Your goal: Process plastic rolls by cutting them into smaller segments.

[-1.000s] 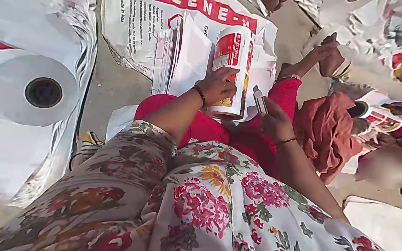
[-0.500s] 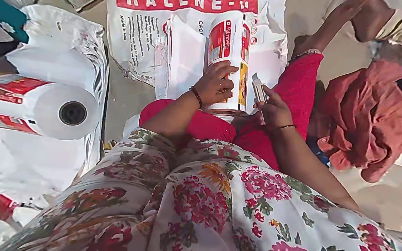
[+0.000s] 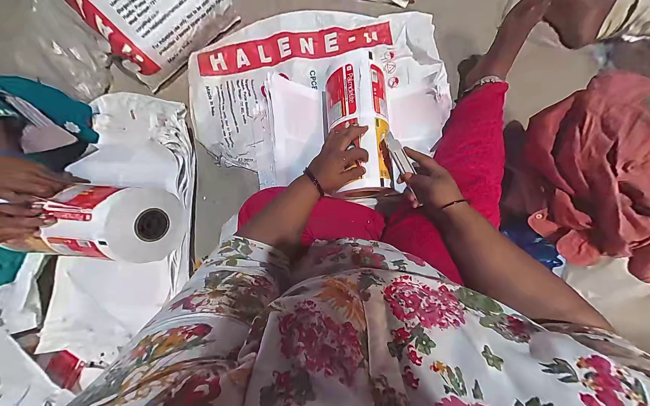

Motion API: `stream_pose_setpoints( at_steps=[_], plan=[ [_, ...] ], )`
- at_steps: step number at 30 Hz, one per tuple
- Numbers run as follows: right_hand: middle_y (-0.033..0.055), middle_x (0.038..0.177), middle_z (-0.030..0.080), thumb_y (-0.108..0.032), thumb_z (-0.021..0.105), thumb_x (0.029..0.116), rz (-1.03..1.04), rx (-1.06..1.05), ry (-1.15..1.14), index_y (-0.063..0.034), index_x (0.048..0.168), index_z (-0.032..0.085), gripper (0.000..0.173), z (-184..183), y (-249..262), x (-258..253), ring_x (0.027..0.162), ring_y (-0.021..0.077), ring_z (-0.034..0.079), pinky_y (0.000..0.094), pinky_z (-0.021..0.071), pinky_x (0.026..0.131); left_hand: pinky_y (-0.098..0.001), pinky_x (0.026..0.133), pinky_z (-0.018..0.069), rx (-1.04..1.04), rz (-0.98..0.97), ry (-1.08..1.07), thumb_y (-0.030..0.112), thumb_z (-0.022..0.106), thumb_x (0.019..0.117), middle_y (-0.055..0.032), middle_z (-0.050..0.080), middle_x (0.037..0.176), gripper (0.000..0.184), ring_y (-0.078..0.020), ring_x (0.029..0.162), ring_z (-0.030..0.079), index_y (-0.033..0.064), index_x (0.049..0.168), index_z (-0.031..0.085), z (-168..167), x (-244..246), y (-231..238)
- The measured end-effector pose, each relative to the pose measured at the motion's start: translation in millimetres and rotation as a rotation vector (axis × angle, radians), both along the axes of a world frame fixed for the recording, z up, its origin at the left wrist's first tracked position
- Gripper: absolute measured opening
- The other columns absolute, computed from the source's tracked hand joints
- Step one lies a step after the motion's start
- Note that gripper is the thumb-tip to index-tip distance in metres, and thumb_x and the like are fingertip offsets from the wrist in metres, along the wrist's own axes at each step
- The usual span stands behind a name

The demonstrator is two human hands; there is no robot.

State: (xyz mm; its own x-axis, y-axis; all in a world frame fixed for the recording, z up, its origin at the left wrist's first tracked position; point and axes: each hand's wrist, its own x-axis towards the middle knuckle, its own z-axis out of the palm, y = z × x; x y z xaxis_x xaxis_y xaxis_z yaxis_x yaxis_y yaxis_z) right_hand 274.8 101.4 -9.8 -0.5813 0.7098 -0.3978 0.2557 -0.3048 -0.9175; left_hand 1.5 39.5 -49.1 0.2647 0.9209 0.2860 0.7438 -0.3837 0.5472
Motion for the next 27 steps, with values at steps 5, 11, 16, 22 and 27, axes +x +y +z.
stream_pose_setpoints(
  at_steps=[5, 11, 16, 22, 27],
  plan=[
    [0.0112, 0.101, 0.067, -0.007, 0.048, 0.1054, -0.002, -0.007, -0.005, -0.0229, 0.159, 0.038, 0.057, 1.9, -0.7, -0.3, 0.052, 0.0131, 0.054, 0.0260, 0.0463, 0.043, -0.0648, 0.124, 0.0169, -0.012, -0.008, -0.002, 0.044, 0.052, 0.1007, -0.0181, 0.042, 0.160, 0.040, -0.0404, 0.155, 0.026, 0.0104, 0.099, 0.074, 2.2, 3.4, -1.4],
    [0.0104, 0.100, 0.067, -0.007, 0.048, 0.1058, -0.010, -0.008, 0.007, -0.0240, 0.159, 0.038, 0.056, 2.0, -0.8, 1.3, 0.052, 0.0127, 0.055, 0.0253, 0.0465, 0.043, -0.0778, 0.117, 0.0143, -0.050, -0.055, 0.144, 0.066, 0.054, 0.0937, -0.0142, 0.043, 0.161, 0.055, -0.0448, 0.155, 0.023, 0.0152, 0.094, 0.075, 11.1, 9.2, -1.6],
    [0.0100, 0.100, 0.067, -0.007, 0.050, 0.1045, -0.004, -0.019, 0.031, -0.0244, 0.158, 0.040, 0.057, 1.7, -0.2, 2.4, 0.052, 0.0125, 0.054, 0.0245, 0.0463, 0.043, -0.0829, 0.114, 0.0023, -0.132, -0.150, 0.281, 0.070, 0.071, 0.0786, -0.0102, 0.036, 0.165, 0.063, -0.0386, 0.159, 0.015, 0.0096, 0.096, 0.070, 12.7, 12.3, -1.1],
    [0.0102, 0.100, 0.067, -0.007, 0.051, 0.1043, 0.025, -0.012, 0.038, -0.0234, 0.158, 0.040, 0.057, 0.3, 2.7, 2.8, 0.052, 0.0121, 0.055, 0.0252, 0.0480, 0.044, -0.0727, 0.118, 0.0177, 0.022, -0.271, 0.485, 0.081, 0.063, 0.0752, -0.0135, 0.062, 0.136, 0.081, -0.0414, 0.136, 0.050, 0.0118, 0.118, 0.069, 29.6, -14.8, 4.2],
    [0.0104, 0.102, 0.066, -0.008, 0.050, 0.1042, 0.010, -0.020, 0.018, -0.0242, 0.158, 0.039, 0.058, -1.2, 7.6, 0.8, 0.054, 0.0131, 0.056, 0.0266, 0.0483, 0.045, -0.0638, 0.114, 0.0302, 0.157, -0.235, 0.478, 0.074, 0.048, 0.0912, -0.0134, 0.070, 0.110, 0.067, -0.0392, 0.116, 0.060, 0.0114, 0.098, 0.071, 22.3, -8.4, 15.1]
  ],
)
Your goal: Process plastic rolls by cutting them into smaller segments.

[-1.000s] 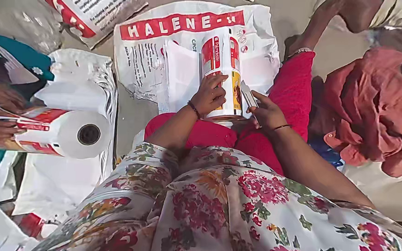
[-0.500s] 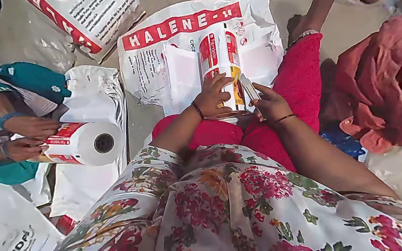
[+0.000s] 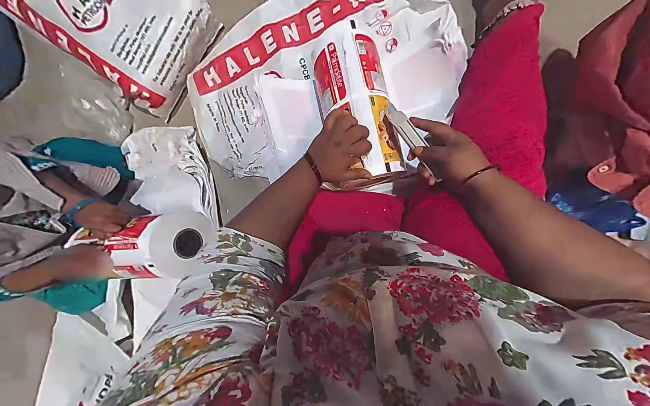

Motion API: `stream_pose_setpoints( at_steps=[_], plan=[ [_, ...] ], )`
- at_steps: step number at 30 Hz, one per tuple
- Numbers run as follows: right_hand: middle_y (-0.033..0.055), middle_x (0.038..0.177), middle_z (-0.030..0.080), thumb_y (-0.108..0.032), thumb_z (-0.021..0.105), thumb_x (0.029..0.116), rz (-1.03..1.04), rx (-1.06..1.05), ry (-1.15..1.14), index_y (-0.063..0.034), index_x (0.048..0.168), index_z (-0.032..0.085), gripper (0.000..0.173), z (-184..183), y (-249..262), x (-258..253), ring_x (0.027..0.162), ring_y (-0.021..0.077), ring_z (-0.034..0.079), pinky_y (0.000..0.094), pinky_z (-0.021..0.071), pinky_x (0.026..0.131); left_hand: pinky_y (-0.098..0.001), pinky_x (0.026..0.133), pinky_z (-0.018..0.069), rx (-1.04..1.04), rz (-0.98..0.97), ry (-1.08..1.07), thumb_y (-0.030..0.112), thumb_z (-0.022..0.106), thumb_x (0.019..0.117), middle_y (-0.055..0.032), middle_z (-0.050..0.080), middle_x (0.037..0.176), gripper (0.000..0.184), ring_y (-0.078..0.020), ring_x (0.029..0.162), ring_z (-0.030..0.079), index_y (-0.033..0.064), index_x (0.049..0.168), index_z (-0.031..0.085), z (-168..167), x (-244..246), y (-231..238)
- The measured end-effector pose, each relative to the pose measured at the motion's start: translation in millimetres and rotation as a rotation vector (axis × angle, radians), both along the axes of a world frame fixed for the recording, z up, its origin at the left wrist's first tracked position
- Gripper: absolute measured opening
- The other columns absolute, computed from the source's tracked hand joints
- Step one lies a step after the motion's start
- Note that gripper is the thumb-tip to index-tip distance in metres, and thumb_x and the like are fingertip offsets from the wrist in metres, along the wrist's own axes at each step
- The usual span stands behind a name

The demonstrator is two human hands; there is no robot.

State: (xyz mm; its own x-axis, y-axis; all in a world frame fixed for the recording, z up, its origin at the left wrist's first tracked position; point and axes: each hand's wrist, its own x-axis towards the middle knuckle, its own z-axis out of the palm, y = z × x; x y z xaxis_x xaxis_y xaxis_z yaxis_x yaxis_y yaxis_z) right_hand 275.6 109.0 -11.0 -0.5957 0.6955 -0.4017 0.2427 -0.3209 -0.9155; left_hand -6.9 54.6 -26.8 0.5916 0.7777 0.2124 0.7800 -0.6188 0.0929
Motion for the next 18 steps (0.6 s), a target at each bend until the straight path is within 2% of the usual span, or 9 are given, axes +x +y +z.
stream_pose_setpoints(
  at_steps=[3, 6, 11, 18],
  plan=[
    [0.0096, 0.101, 0.067, -0.007, 0.051, 0.1043, 0.006, -0.010, -0.023, -0.0252, 0.158, 0.039, 0.058, 0.5, 0.4, 0.9, 0.053, 0.0130, 0.056, 0.0266, 0.0489, 0.045, -0.0608, 0.108, 0.0354, 0.077, 0.000, -0.037, 0.070, 0.038, 0.0992, -0.0113, 0.068, 0.090, 0.067, -0.0383, 0.104, 0.062, 0.0113, 0.083, 0.067, -9.4, 6.8, 6.7],
    [0.0097, 0.100, 0.067, -0.007, 0.052, 0.1042, 0.009, -0.010, -0.038, -0.0249, 0.158, 0.040, 0.058, 3.4, 2.2, 2.5, 0.054, 0.0133, 0.058, 0.0262, 0.0495, 0.044, -0.0589, 0.101, 0.0378, 0.188, 0.039, -0.076, 0.068, 0.036, 0.1005, -0.0094, 0.064, 0.078, 0.067, -0.0364, 0.093, 0.062, 0.0116, 0.074, 0.062, -17.9, 11.8, 7.6],
    [0.0086, 0.100, 0.067, -0.007, 0.052, 0.1036, -0.023, -0.019, 0.000, -0.0237, 0.157, 0.041, 0.057, 3.1, 4.5, 5.9, 0.053, 0.0123, 0.057, 0.0249, 0.0486, 0.043, -0.0556, 0.092, 0.0357, 0.297, 0.120, -0.075, 0.067, 0.034, 0.1010, -0.0062, 0.057, 0.068, 0.066, -0.0331, 0.081, 0.058, 0.0141, 0.071, 0.060, -19.3, 13.6, 3.8],
    [0.0095, 0.100, 0.068, -0.007, 0.052, 0.1035, 0.000, -0.028, 0.007, -0.0243, 0.158, 0.040, 0.058, -0.3, 4.4, 3.0, 0.052, 0.0123, 0.057, 0.0251, 0.0487, 0.043, -0.0542, 0.088, 0.0368, 0.286, 0.149, -0.049, 0.064, 0.038, 0.1012, -0.0073, 0.056, 0.066, 0.065, -0.0335, 0.080, 0.058, 0.0126, 0.066, 0.057, -17.3, 15.7, 6.3]
  ],
)
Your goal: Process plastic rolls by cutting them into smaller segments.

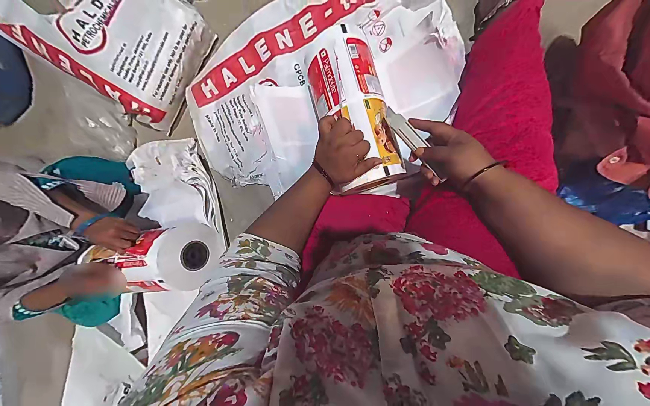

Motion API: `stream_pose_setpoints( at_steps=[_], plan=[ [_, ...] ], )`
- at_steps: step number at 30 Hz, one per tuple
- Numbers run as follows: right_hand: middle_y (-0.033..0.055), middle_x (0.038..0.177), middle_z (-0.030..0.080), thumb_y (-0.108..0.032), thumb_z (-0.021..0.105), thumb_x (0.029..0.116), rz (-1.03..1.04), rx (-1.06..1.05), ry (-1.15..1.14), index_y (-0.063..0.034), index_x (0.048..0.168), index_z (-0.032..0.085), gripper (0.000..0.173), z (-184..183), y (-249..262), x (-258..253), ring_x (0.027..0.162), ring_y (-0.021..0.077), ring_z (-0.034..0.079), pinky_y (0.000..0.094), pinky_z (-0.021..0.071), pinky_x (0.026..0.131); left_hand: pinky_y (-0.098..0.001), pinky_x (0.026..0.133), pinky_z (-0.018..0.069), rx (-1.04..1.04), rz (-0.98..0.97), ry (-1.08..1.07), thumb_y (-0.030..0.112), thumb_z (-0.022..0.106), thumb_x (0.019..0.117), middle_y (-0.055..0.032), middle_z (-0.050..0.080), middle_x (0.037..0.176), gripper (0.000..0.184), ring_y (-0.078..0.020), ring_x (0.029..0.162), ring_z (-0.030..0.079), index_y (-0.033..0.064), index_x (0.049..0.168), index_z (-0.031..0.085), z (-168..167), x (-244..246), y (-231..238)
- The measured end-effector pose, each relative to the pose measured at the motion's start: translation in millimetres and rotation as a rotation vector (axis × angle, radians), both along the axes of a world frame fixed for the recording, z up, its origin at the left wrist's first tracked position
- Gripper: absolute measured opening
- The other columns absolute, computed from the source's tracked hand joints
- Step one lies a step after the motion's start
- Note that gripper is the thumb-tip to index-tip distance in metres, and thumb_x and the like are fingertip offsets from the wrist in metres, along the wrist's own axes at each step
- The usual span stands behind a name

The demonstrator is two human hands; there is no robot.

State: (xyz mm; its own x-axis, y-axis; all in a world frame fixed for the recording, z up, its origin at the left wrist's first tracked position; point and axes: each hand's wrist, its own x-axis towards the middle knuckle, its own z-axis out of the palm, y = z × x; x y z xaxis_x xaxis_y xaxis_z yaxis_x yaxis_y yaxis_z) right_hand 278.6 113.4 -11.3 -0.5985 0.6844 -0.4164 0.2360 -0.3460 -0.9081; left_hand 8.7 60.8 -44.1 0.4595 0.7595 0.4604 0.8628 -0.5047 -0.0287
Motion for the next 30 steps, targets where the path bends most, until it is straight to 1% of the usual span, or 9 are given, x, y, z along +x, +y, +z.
stream_pose_setpoints(
  at_steps=[7, 13, 15, 17, 19, 22, 24, 26, 30],
  plan=[
    [0.0101, 0.100, 0.067, -0.008, 0.051, 0.1044, -0.028, 0.020, -0.032, -0.0252, 0.158, 0.041, 0.057, 0.1, 1.3, 1.7, 0.054, 0.0139, 0.058, 0.0263, 0.0497, 0.044, -0.0564, 0.097, 0.0397, -0.020, 0.044, -0.066, 0.062, 0.038, 0.1028, -0.0081, 0.067, 0.081, 0.063, -0.0356, 0.098, 0.062, 0.0124, 0.071, 0.062, -3.5, -0.2, -5.8],
    [0.0092, 0.100, 0.067, -0.007, 0.050, 0.1044, -0.024, 0.010, -0.032, -0.0254, 0.158, 0.040, 0.058, -2.6, 1.8, 0.5, 0.053, 0.0136, 0.057, 0.0268, 0.0485, 0.044, -0.0541, 0.084, 0.0439, -0.116, 0.014, -0.021, 0.059, 0.034, 0.1045, -0.0099, 0.062, 0.068, 0.067, -0.0365, 0.083, 0.062, 0.0089, 0.069, 0.061, 7.7, -4.6, -7.2],
    [0.0091, 0.099, 0.068, -0.007, 0.050, 0.1047, -0.022, 0.015, -0.038, -0.0254, 0.158, 0.039, 0.058, -2.0, 1.8, 0.1, 0.052, 0.0131, 0.056, 0.0262, 0.0482, 0.043, -0.0549, 0.086, 0.0453, -0.222, -0.070, 0.041, 0.062, 0.034, 0.1028, -0.0106, 0.065, 0.073, 0.068, -0.0372, 0.088, 0.064, 0.0092, 0.073, 0.064, 17.5, -17.3, -4.4],
    [0.0089, 0.098, 0.068, -0.007, 0.050, 0.1044, -0.025, 0.024, -0.045, -0.0256, 0.158, 0.039, 0.058, -0.7, 0.4, 1.4, 0.052, 0.0128, 0.056, 0.0260, 0.0478, 0.043, -0.0591, 0.097, 0.0437, -0.316, -0.145, 0.141, 0.069, 0.041, 0.0982, -0.0116, 0.070, 0.089, 0.066, -0.0384, 0.102, 0.064, 0.0120, 0.088, 0.074, 29.9, -30.3, -2.2],
    [0.0092, 0.099, 0.067, -0.007, 0.050, 0.1043, -0.032, 0.026, -0.041, -0.0253, 0.158, 0.040, 0.058, -0.7, 0.2, 4.7, 0.053, 0.0127, 0.056, 0.0263, 0.0481, 0.044, -0.0643, 0.104, 0.0390, -0.406, -0.184, 0.256, 0.073, 0.051, 0.0909, -0.0112, 0.072, 0.104, 0.062, -0.0400, 0.114, 0.061, 0.0169, 0.099, 0.075, 45.3, -37.4, 5.2],
    [0.0098, 0.099, 0.067, -0.007, 0.051, 0.1043, -0.036, 0.013, -0.019, -0.0253, 0.158, 0.039, 0.058, -1.1, -0.7, 4.9, 0.052, 0.0127, 0.056, 0.0258, 0.0481, 0.044, -0.0691, 0.105, 0.0354, -0.549, -0.137, 0.422, 0.075, 0.063, 0.0808, -0.0089, 0.069, 0.124, 0.063, -0.0420, 0.129, 0.054, 0.0237, 0.115, 0.073, 69.3, -40.8, 12.6],
    [0.0098, 0.099, 0.067, -0.006, 0.050, 0.1039, -0.040, 0.014, -0.005, -0.0255, 0.159, 0.038, 0.059, -0.7, 0.6, 3.2, 0.052, 0.0123, 0.055, 0.0256, 0.0476, 0.044, -0.0656, 0.097, 0.0425, -0.644, -0.113, 0.475, 0.060, 0.078, 0.0779, -0.0093, 0.068, 0.124, 0.057, -0.0407, 0.124, 0.056, 0.0197, 0.118, 0.072, 76.4, -34.1, 16.6],
    [0.0105, 0.101, 0.068, -0.007, 0.050, 0.1044, -0.043, 0.012, -0.010, -0.0258, 0.158, 0.039, 0.058, -1.3, 0.6, 3.4, 0.053, 0.0132, 0.056, 0.0266, 0.0488, 0.045, -0.0617, 0.088, 0.0519, -0.712, -0.146, 0.460, 0.047, 0.082, 0.0804, -0.0133, 0.068, 0.119, 0.052, -0.0397, 0.112, 0.064, 0.0101, 0.114, 0.071, 72.5, -27.1, 17.4],
    [0.0107, 0.101, 0.068, -0.009, 0.051, 0.1050, -0.035, 0.027, -0.037, -0.0267, 0.158, 0.039, 0.058, -0.9, -1.5, 4.8, 0.053, 0.0134, 0.056, 0.0271, 0.0484, 0.045, -0.0579, 0.094, 0.0549, -0.848, -0.090, 0.311, 0.043, 0.083, 0.0832, -0.0154, 0.067, 0.126, 0.050, -0.0351, 0.117, 0.066, 0.0048, 0.113, 0.070, 65.6, -23.2, 9.7]
  ],
)
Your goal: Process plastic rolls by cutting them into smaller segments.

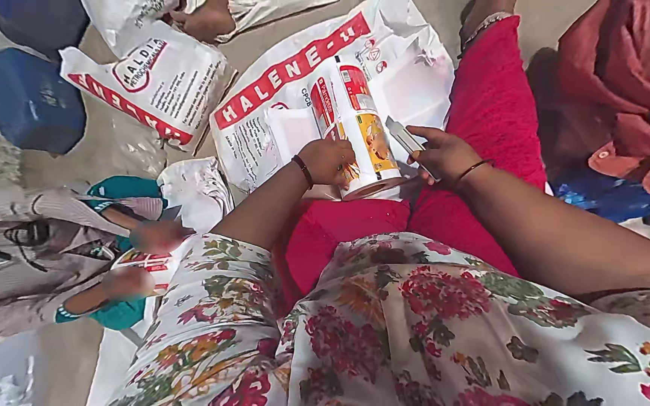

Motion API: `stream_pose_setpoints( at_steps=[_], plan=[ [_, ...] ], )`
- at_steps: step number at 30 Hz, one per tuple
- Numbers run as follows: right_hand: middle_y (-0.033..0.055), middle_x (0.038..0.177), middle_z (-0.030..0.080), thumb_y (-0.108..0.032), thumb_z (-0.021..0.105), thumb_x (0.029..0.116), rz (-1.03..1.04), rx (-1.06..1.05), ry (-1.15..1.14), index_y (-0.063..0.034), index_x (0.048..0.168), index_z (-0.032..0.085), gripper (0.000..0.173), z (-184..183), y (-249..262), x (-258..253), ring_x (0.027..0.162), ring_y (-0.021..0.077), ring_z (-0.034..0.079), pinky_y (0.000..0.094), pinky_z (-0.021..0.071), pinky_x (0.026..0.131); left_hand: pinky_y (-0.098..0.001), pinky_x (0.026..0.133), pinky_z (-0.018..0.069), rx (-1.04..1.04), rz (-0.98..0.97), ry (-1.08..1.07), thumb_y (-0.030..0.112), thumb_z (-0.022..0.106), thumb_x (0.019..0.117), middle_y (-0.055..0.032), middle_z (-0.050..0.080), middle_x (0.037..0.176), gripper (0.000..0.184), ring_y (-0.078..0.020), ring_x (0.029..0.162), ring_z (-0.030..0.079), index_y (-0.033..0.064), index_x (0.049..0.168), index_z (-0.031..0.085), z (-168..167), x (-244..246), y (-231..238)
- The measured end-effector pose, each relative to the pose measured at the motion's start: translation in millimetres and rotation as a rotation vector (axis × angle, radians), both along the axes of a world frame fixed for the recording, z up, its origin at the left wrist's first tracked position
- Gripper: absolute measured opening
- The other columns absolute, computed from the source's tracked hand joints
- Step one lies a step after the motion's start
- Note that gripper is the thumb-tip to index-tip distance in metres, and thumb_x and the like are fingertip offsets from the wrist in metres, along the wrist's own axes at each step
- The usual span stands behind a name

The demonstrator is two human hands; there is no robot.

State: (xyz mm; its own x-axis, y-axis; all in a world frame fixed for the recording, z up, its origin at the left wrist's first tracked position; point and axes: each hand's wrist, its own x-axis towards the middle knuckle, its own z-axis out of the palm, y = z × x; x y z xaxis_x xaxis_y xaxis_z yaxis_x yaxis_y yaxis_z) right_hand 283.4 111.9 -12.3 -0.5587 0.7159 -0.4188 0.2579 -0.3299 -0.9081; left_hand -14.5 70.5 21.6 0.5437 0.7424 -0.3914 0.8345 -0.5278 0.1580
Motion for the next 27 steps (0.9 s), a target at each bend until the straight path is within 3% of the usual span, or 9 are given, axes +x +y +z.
stream_pose_setpoints(
  at_steps=[4, 6, 10, 19, 24, 27],
  plan=[
    [0.0108, 0.102, 0.068, -0.009, 0.051, 0.1051, -0.006, -0.009, -0.003, -0.0264, 0.159, 0.038, 0.058, -1.0, 0.8, 2.2, 0.053, 0.0139, 0.056, 0.0274, 0.0490, 0.045, -0.0544, 0.085, 0.0589, -0.027, 0.122, 0.068, 0.057, 0.086, 0.0734, -0.0200, 0.058, 0.132, 0.076, -0.0362, 0.111, 0.066, 0.0021, 0.122, 0.064, 2.0, 16.4, -15.9],
    [0.0106, 0.101, 0.067, -0.009, 0.050, 0.1052, -0.004, -0.005, -0.007, -0.0265, 0.159, 0.038, 0.058, -0.8, 0.9, 0.9, 0.053, 0.0136, 0.056, 0.0275, 0.0487, 0.045, -0.0543, 0.081, 0.0594, -0.006, 0.162, 0.066, 0.059, 0.085, 0.0727, -0.0192, 0.059, 0.131, 0.078, -0.0355, 0.104, 0.069, 0.0028, 0.122, 0.064, 0.0, 22.6, -23.7],
    [0.0122, 0.103, 0.068, -0.007, 0.050, 0.1035, 0.027, 0.032, -0.003, -0.0236, 0.160, 0.037, 0.060, 1.5, 1.7, -0.1, 0.055, 0.0148, 0.057, 0.0290, 0.0494, 0.047, -0.0541, 0.084, 0.0591, 0.075, 0.295, 0.028, 0.047, 0.081, 0.0829, -0.0223, 0.062, 0.126, 0.061, -0.0380, 0.103, 0.069, -0.0021, 0.116, 0.066, -12.2, 40.2, -37.2],
    [0.0119, 0.104, 0.067, -0.008, 0.050, 0.1043, 0.027, 0.014, -0.013, -0.0253, 0.159, 0.038, 0.059, 1.1, 1.8, -0.2, 0.054, 0.0147, 0.057, 0.0290, 0.0493, 0.046, -0.0505, 0.089, 0.0579, 0.340, 0.258, -0.205, 0.039, 0.075, 0.0882, -0.0173, 0.070, 0.101, 0.038, -0.0346, 0.101, 0.070, 0.0016, 0.090, 0.070, -42.2, 35.6, -54.7],
    [0.0106, 0.101, 0.068, -0.006, 0.049, 0.1046, 0.026, -0.001, 0.009, -0.0245, 0.159, 0.039, 0.058, -1.7, 2.8, -0.8, 0.053, 0.0133, 0.056, 0.0270, 0.0487, 0.045, -0.0505, 0.082, 0.0573, 0.419, 0.177, -0.238, 0.031, 0.072, 0.0910, -0.0156, 0.069, 0.090, 0.029, -0.0358, 0.093, 0.069, 0.0029, 0.083, 0.070, -49.5, 36.9, -59.6],
    [0.0102, 0.100, 0.068, -0.007, 0.050, 0.1044, 0.020, 0.004, 0.003, -0.0257, 0.158, 0.040, 0.058, -1.5, 4.1, -1.0, 0.053, 0.0134, 0.056, 0.0274, 0.0492, 0.045, -0.0527, 0.070, 0.0531, 0.484, 0.036, -0.194, 0.013, 0.060, 0.0932, -0.0123, 0.068, 0.076, 0.018, -0.0375, 0.080, 0.066, 0.0065, 0.082, 0.073, -50.9, 51.5, -74.4]
  ],
)
